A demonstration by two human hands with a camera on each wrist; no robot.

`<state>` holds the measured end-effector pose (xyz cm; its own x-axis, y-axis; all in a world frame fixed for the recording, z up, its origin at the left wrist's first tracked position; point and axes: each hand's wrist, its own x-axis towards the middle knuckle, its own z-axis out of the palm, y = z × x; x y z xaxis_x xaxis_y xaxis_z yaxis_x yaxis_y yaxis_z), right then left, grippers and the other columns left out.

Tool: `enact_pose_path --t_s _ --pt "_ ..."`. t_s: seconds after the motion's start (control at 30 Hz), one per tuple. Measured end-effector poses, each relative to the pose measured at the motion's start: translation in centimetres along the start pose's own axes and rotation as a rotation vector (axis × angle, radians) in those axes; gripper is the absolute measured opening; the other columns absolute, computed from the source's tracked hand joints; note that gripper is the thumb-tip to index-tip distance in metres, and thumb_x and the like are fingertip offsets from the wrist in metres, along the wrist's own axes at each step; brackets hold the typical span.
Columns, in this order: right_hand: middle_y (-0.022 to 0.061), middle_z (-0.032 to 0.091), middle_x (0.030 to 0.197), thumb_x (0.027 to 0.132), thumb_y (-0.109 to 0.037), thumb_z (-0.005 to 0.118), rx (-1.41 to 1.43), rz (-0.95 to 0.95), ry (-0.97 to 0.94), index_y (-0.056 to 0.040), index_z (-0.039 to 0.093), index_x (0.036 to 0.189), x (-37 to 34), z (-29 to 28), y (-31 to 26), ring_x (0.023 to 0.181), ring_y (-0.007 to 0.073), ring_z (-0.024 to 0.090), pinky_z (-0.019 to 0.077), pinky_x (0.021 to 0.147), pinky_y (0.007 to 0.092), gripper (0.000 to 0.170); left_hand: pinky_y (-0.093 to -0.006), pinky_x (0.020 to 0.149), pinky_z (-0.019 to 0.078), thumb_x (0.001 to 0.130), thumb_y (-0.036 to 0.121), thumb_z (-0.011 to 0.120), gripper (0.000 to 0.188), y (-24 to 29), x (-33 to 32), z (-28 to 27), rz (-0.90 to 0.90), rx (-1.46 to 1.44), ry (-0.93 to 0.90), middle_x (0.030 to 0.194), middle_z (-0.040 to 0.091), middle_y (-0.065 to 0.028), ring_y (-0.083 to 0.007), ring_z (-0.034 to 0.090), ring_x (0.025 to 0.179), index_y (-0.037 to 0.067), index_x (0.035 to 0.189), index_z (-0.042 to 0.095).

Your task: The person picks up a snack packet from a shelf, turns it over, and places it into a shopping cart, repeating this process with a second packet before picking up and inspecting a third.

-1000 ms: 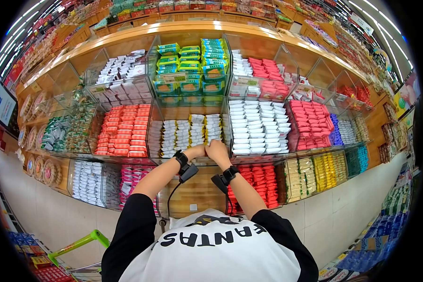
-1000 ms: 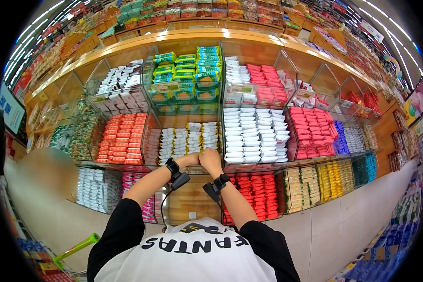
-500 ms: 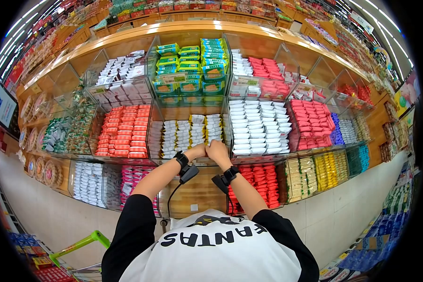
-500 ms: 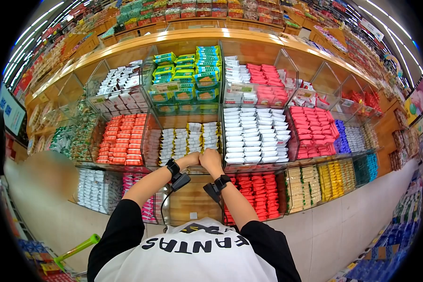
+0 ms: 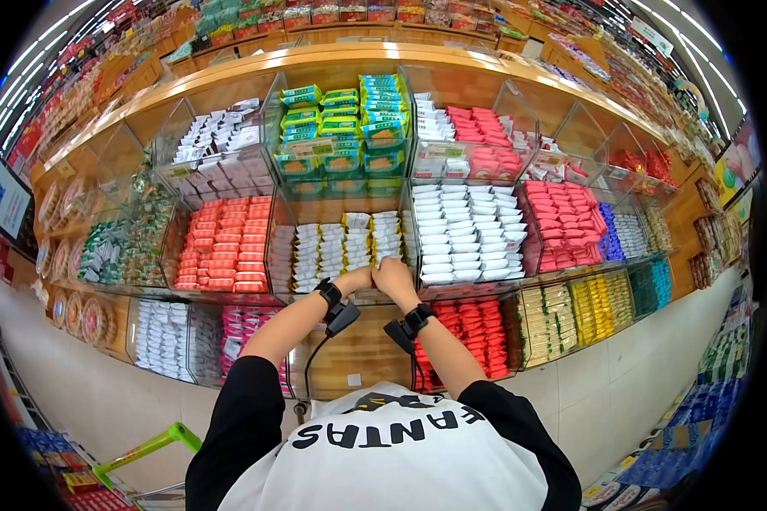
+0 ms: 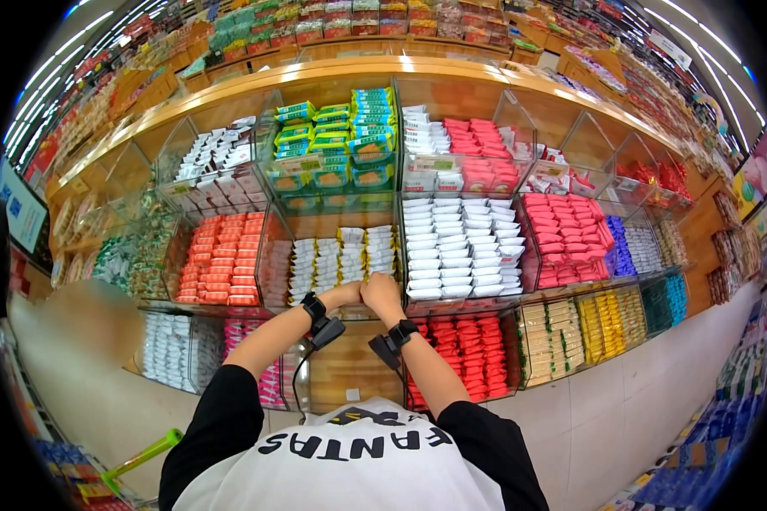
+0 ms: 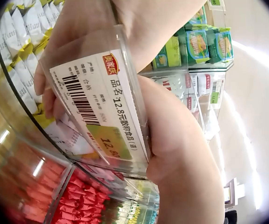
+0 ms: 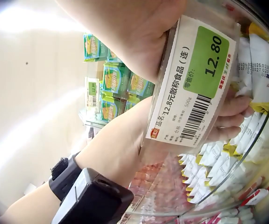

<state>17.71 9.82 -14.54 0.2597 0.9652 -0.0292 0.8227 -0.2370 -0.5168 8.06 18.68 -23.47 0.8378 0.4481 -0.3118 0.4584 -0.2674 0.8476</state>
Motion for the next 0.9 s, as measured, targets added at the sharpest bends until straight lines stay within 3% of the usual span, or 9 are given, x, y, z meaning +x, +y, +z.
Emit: enact_pose_path --t_s 0.17,0.43,0.7,0.9 --pt "0.0247 0.058 0.072 0.071 -0.023 0.054 0.007 0.010 -0.055 0.0070 0.059 0.070 0.1 -0.2 -0.1 0.067 0.0359 0.058 0.0482 0.061 0.0411 0.030 -0.0361 0.067 0.0412 0.067 0.013 0.062 0.019 -0.4 0.1 -0.1 0.047 -0.050 -0.015 0.081 0.061 -0.0162 -0.0206 0.053 0.072 -0.001 0.080 0.060" --pt "0.0247 0.058 0.073 0.070 -0.022 0.054 0.052 0.004 -0.007 0.0071 0.059 0.071 -0.1 -0.2 0.0 0.068 0.0365 0.058 0.0479 0.062 0.0418 0.029 -0.0358 0.067 0.0417 0.065 0.015 0.063 0.021 1.5 -0.5 -0.4 -0.095 0.115 0.022 0.079 0.060 -0.0160 -0.0226 0.054 0.074 0.000 0.080 0.060" --pt "0.0246 0.058 0.075 0.071 -0.022 0.053 0.067 0.029 -0.007 0.0070 0.058 0.074 -0.1 -0.2 -0.1 0.070 0.0365 0.058 0.0477 0.064 0.0416 0.029 -0.0364 0.068 0.0418 0.066 0.017 0.063 0.023 1.0 -0.3 -0.5 -0.039 0.119 0.048 0.081 0.060 -0.0182 -0.0256 0.056 0.077 -0.001 0.081 0.060" --pt "0.0237 0.058 0.073 0.072 -0.021 0.053 0.100 0.022 0.027 0.0072 0.057 0.075 -0.2 -0.3 -0.1 0.068 0.0366 0.057 0.0473 0.062 0.0423 0.028 -0.0384 0.064 0.0418 0.066 0.019 0.062 0.025 5.0 -2.6 -1.1 -0.097 0.247 0.083 0.078 0.060 -0.0202 -0.0278 0.056 0.072 -0.003 0.078 0.060"
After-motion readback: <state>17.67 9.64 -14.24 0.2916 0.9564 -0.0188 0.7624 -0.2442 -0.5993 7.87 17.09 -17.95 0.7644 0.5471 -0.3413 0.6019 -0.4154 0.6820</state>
